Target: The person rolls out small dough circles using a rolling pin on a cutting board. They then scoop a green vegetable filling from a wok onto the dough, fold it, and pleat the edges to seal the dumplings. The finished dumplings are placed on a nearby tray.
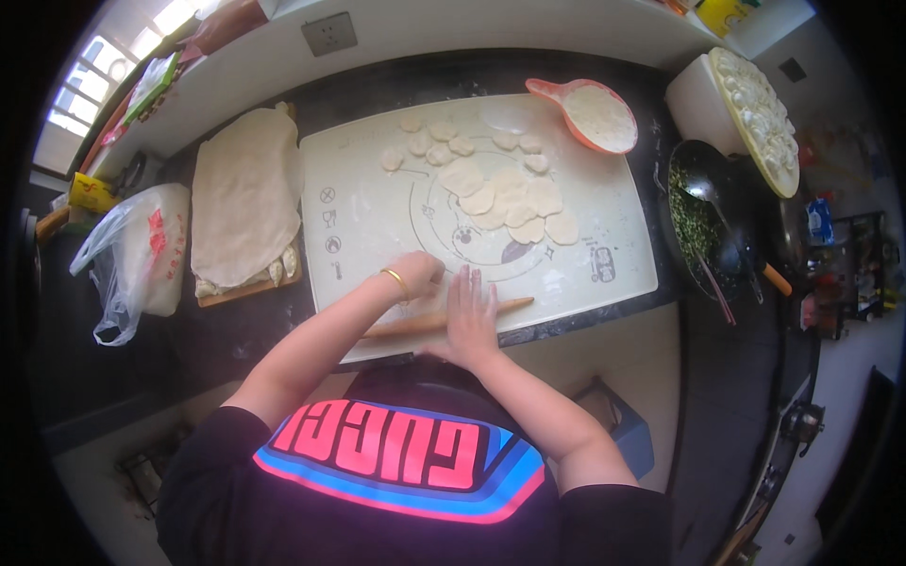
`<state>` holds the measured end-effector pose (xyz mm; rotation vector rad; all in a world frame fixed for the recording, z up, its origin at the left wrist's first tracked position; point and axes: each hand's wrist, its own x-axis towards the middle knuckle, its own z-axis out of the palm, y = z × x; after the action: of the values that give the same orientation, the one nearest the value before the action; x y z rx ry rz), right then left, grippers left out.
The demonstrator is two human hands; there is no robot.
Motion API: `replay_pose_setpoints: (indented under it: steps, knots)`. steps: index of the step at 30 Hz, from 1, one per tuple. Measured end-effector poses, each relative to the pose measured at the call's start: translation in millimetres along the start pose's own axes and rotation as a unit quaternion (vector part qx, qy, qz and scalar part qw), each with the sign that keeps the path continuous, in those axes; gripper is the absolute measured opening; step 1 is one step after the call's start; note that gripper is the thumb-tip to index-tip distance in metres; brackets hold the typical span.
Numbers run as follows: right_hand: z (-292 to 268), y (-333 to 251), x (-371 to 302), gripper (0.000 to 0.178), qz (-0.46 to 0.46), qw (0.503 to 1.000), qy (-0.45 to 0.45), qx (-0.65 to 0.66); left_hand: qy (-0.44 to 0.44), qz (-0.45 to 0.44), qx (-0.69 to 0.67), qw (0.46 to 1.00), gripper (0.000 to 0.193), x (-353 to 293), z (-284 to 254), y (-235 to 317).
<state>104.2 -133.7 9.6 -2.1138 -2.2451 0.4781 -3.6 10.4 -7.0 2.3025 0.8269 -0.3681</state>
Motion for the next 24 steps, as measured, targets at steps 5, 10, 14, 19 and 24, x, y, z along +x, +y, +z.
replay_pose_setpoints:
  steps: [5, 10, 14, 19, 24]
  knots:
    - [-1, 1, 30, 0.129, 0.042, 0.996, 0.065, 0.045, 0.055, -0.079, -0.118, 0.988, 0.020, 2, -3, -8]
    - [-3, 4, 1, 0.122, 0.008, 0.999, 0.008, 0.031, 0.177, -0.137, -0.227, 0.948, 0.022, -18, 5, -21]
    - [5, 8, 2, 0.119, 0.005, 0.999, 0.043, 0.001, 0.184, -0.119, -0.240, 0.946, 0.025, -21, 1, -11]
    - [-14, 9, 47, 0.118, 0.024, 0.993, 0.113, 0.037, 0.173, -0.113, -0.222, 0.953, 0.024, -20, -13, -5]
    - [-2, 25, 22, 0.052, -0.089, 0.985, 0.115, 0.095, 0.325, -0.100, -0.441, 0.831, 0.022, -48, -9, -59]
